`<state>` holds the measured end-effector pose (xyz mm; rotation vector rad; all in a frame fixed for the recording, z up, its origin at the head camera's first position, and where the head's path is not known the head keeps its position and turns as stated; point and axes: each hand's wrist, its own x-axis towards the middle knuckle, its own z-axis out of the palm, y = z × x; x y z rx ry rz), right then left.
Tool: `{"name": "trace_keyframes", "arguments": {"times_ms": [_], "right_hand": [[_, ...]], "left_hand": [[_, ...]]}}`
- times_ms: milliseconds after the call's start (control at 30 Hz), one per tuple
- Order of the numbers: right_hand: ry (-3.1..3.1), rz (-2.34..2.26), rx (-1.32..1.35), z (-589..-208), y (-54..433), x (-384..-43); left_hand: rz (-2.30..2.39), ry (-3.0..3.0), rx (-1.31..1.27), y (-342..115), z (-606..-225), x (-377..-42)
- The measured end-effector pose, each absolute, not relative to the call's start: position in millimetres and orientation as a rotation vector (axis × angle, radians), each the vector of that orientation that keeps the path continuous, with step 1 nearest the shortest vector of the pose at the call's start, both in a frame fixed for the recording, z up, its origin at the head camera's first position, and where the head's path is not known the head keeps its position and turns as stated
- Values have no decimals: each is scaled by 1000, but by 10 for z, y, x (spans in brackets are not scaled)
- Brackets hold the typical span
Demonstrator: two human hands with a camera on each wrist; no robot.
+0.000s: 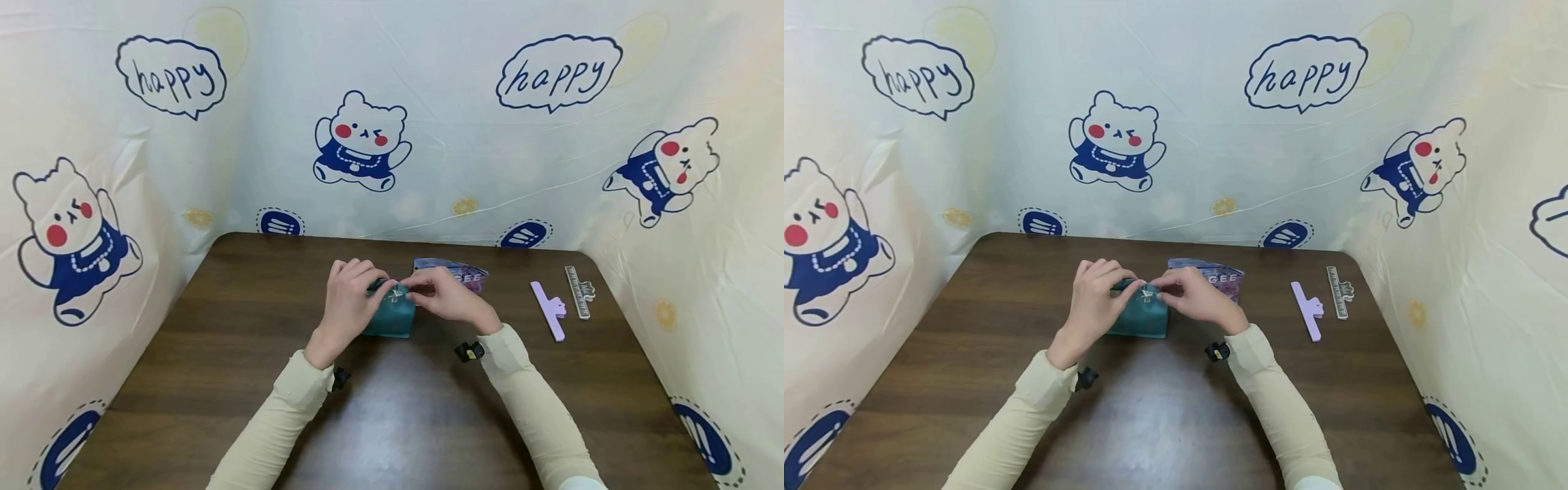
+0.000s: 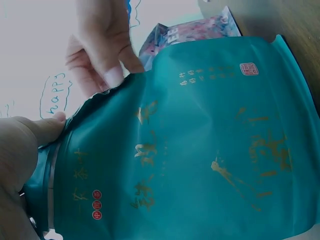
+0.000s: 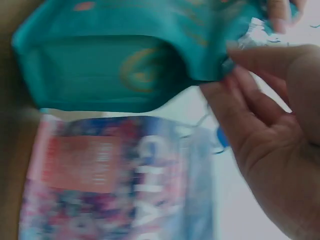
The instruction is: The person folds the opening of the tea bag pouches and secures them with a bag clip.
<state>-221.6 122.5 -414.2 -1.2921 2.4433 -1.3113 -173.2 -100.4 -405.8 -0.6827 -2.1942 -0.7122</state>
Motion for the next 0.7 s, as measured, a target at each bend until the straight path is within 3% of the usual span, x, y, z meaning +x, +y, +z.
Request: {"name": "trace_keyframes", "arguments": {"times_ms": [200, 700], "right_hand": [[2412, -1341, -1388, -4019, 1125, -2249], [2473, -1494, -1459, -4155, 1063, -2267]], "left_hand": [[-697, -2202, -679, -982, -4065, -1739], [-689, -2221, -709, -972, -4047, -1754]]}}
